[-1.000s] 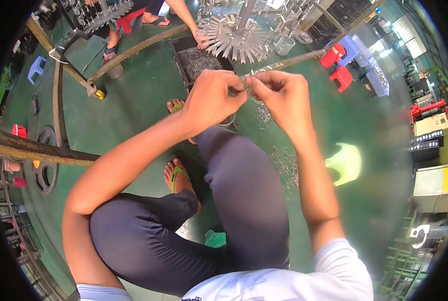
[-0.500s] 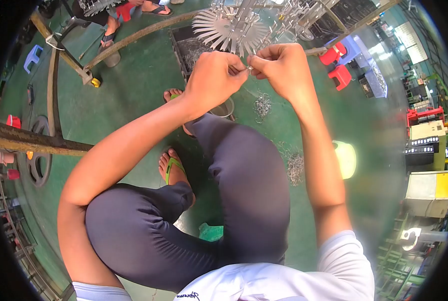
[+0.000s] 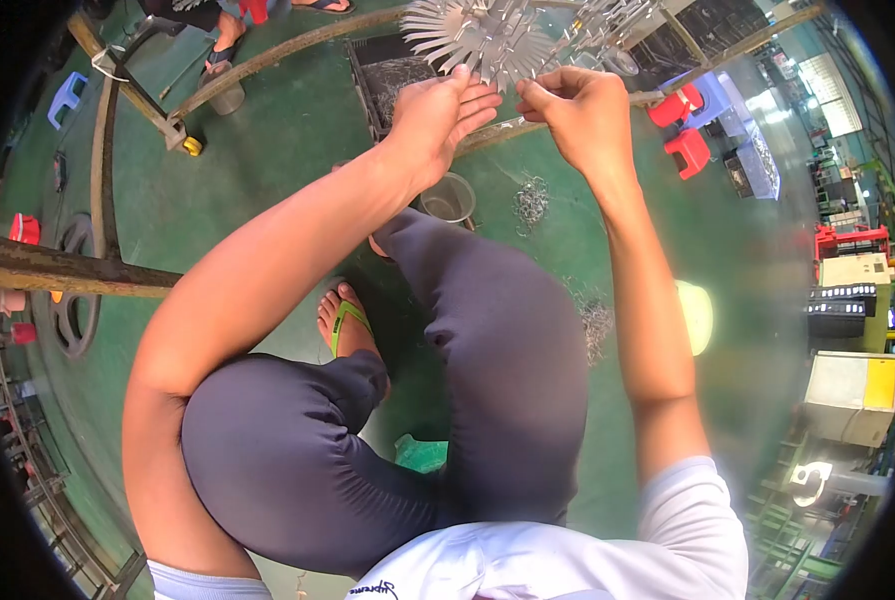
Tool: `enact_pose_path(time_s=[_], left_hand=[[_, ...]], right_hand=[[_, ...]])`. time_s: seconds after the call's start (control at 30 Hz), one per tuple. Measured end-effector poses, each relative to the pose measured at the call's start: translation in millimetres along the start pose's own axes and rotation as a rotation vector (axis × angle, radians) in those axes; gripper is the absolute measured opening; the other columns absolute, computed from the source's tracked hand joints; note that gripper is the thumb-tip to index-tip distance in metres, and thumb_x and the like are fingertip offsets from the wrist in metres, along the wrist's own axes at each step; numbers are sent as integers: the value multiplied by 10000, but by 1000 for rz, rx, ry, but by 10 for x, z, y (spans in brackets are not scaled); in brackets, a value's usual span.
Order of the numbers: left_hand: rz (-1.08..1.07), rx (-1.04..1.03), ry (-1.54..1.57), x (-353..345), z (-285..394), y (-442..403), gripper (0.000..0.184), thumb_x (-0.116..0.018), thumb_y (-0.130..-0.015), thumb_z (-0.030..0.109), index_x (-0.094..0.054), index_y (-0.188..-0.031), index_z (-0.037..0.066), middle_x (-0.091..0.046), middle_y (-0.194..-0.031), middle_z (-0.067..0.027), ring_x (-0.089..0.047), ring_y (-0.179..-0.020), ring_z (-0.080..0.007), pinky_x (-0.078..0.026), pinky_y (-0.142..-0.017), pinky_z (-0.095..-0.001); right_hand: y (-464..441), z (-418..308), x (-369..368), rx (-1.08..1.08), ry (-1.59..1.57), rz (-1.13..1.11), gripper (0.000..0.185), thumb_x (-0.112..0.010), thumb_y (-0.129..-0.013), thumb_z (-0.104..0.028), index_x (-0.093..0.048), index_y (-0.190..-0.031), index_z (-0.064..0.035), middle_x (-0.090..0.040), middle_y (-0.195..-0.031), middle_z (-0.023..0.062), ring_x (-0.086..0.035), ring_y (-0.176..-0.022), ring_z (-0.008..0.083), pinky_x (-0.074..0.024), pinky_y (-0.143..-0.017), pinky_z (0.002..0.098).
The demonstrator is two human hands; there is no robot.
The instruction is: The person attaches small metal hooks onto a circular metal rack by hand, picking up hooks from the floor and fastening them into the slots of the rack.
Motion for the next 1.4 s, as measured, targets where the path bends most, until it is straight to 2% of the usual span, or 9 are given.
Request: enact_pose_path(time_s=[0.17,0.4,0.6,0.8,1.0,1.1,1.2,1.3,1.4], left_hand=[[20,6,11,-9,-48,0,335,-564,-1078,207,-559,-1185,-111,-642,-1266,-268,-663,-1190,-329,-547,-1078,-411],[16,-6,-21,-20,-71,34,322,-561,-1078,195,-558,-1186,-109,-646,-1258,-268,-663,-1194,-326,-541,-1091,-408],[9,-9,-4,-14,-101,14,325,-560,-1078,189,-548,-1191,-115,-640,-1264,-278,-662,-1194,-329,-546,-1085,-414],[12,-16,-10,-15,-82,41,313,-548,-1083,180,-543,-1190,-114,-639,-1268,-283,-661,-1198,-333,-546,-1085,-416],[8,-13,-13,-14,-57,75,306,-548,-1083,182,-547,-1184,-107,-645,-1256,-275,-664,-1194,-331,-547,-1083,-415],[0,-14,-21,1,-62,81,305,-552,-1082,187,-550,-1177,-102,-647,-1253,-272,-667,-1188,-329,-549,-1078,-413],[-14,-15,-20,22,-87,81,305,-553,-1083,194,-551,-1170,-98,-646,-1254,-271,-669,-1181,-328,-549,-1074,-413],[-23,-16,-15,-8,-128,122,309,-532,-1092,206,-542,-1170,-94,-640,-1267,-277,-662,-1196,-334,-534,-1093,-419],[-49,-4,7,-24,-131,132,310,-513,-1100,208,-534,-1179,-90,-635,-1282,-280,-647,-1227,-334,-517,-1116,-426]], right_hand=[[34,64,-2,-27,-38,-5,223,-740,-855,-172,-778,-859,47,-761,-715,104,-718,-648,126,-553,-636,281],[90,-40,-9,-45,-62,-64,209,-745,-918,-110,-745,-903,99,-760,-801,141,-755,-750,166,-605,-705,265],[120,-51,8,-74,-97,-74,202,-739,-917,-103,-744,-911,99,-760,-807,141,-757,-755,165,-604,-705,263],[119,21,12,-43,-90,-60,207,-746,-914,-112,-742,-902,94,-760,-805,141,-758,-751,170,-604,-711,265],[97,53,-24,-34,-76,-33,230,-741,-870,-154,-771,-880,75,-768,-741,118,-747,-690,137,-573,-655,263],[104,10,-30,-75,-94,-67,226,-743,-925,-128,-739,-904,97,-761,-810,148,-758,-760,173,-602,-711,268],[101,40,-26,-61,-113,-21,248,-748,-870,-161,-765,-883,87,-765,-738,124,-730,-657,135,-571,-638,275],[145,10,-17,-76,-149,-4,246,-743,-874,-160,-765,-904,84,-760,-732,129,-729,-655,138,-565,-630,283],[261,-74,32,-80,-29,28,231,-730,-888,-153,-768,-934,70,-755,-725,131,-720,-644,136,-551,-614,290]])
Point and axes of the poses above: each hand's wrist, its own y-axis away from the middle knuckle, its own x-axis out of the back of the hand, z = x × y, the point moved 3 cm from there along -y, towards the middle knuckle
